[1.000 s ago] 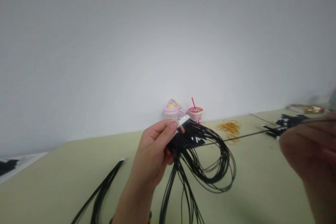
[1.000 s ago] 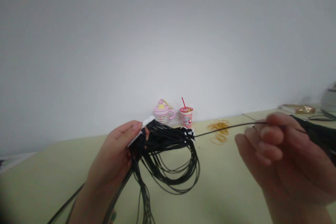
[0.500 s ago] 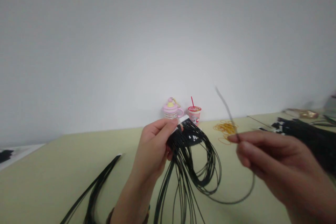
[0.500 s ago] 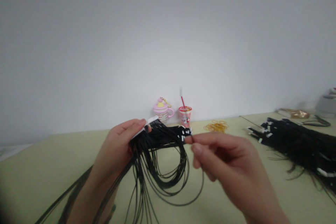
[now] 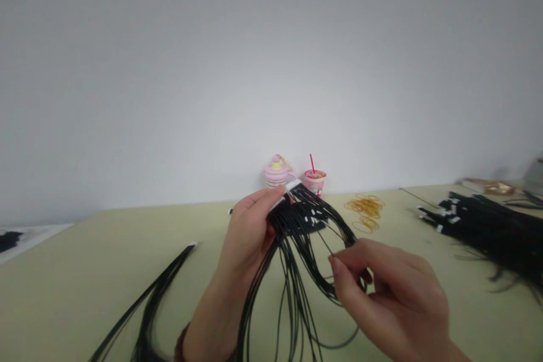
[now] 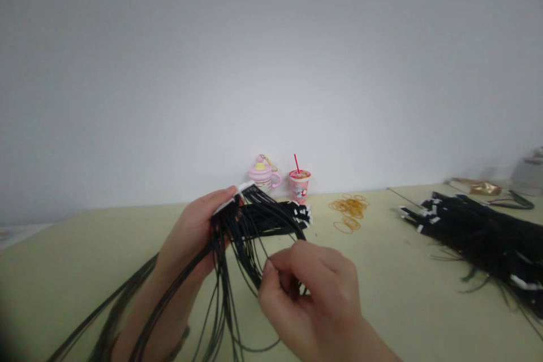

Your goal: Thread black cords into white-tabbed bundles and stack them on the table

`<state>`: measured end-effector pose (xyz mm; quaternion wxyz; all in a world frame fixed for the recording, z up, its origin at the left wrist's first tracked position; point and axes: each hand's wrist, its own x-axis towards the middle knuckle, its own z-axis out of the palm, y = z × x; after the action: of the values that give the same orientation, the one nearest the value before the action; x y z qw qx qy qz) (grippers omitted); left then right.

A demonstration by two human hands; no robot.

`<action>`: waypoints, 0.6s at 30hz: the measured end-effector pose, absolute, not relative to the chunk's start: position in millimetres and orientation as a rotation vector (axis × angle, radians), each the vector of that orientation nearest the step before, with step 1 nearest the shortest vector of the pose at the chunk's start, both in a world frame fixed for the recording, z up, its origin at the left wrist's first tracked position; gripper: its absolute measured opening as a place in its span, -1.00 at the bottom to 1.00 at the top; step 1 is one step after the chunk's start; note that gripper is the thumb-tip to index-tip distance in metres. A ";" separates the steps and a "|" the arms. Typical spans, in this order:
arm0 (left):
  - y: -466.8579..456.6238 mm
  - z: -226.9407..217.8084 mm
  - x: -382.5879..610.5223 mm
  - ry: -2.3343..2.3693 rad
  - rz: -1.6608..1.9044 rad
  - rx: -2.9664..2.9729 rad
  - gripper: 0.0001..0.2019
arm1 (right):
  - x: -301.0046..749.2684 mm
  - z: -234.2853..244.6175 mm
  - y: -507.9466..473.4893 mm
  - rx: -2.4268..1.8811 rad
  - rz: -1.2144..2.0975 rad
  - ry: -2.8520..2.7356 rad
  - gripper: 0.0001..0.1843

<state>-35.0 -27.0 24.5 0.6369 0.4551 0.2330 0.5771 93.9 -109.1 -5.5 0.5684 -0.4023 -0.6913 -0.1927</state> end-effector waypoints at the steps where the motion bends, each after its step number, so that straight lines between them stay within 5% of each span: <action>1: -26.8 24.6 -34.7 0.533 1.313 1.045 -0.91 | 93.3 -5.7 -108.2 -0.950 -0.451 -1.629 -0.80; 18: -24.5 18.5 -37.9 0.688 1.247 1.231 -0.79 | 96.8 -11.4 -102.6 -1.095 -0.094 -1.749 -0.84</action>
<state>-37.9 -24.5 18.5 0.5886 0.5287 0.2955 0.5355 96.8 -102.6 -11.4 0.5125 -0.4553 -0.7270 -0.0389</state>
